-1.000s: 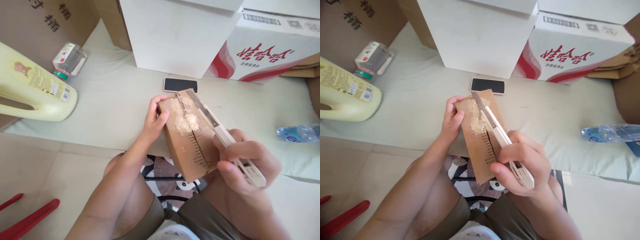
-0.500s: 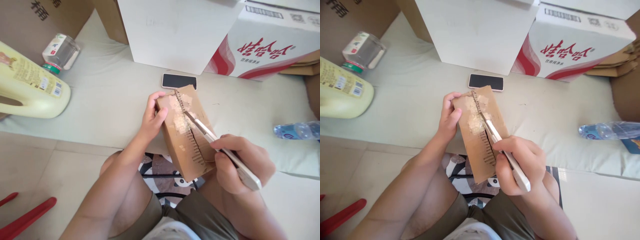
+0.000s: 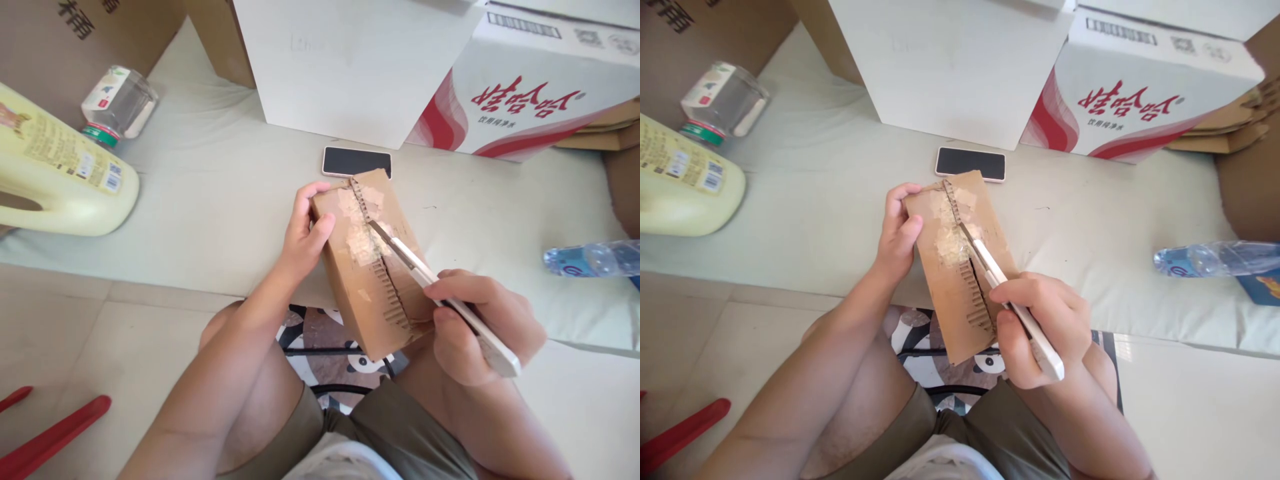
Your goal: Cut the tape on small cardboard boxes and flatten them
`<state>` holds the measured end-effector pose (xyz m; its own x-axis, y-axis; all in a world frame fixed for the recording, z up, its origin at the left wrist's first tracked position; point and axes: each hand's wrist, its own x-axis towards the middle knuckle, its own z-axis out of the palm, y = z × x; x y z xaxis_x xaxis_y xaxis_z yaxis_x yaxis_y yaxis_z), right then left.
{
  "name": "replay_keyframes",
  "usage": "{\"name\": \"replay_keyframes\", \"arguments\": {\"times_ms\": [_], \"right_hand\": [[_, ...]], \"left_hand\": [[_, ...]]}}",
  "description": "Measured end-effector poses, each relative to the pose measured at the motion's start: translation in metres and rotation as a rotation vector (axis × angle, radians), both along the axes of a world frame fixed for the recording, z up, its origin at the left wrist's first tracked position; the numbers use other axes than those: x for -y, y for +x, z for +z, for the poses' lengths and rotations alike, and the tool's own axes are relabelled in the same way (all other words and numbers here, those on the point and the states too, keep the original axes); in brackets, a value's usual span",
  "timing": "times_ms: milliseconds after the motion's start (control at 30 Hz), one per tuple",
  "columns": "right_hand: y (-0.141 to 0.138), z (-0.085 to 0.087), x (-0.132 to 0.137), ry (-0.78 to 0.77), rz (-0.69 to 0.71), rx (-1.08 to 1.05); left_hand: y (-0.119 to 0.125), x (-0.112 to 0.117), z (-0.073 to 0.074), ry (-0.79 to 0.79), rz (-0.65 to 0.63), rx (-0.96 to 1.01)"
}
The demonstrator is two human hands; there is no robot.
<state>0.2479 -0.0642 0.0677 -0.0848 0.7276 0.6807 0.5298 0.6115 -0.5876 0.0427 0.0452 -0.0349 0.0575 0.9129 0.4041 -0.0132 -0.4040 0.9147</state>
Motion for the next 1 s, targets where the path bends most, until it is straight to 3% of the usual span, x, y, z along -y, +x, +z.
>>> {"name": "replay_keyframes", "arguments": {"times_ms": [567,1000], "right_hand": [[-0.006,0.011,-0.003,-0.083,0.028,0.091],[-0.006,0.009,-0.005,0.043,0.036,0.148]], "left_hand": [[0.0,0.001,0.003,-0.043,-0.002,0.013],[-0.002,-0.001,-0.002,-0.025,-0.03,0.014]]}}
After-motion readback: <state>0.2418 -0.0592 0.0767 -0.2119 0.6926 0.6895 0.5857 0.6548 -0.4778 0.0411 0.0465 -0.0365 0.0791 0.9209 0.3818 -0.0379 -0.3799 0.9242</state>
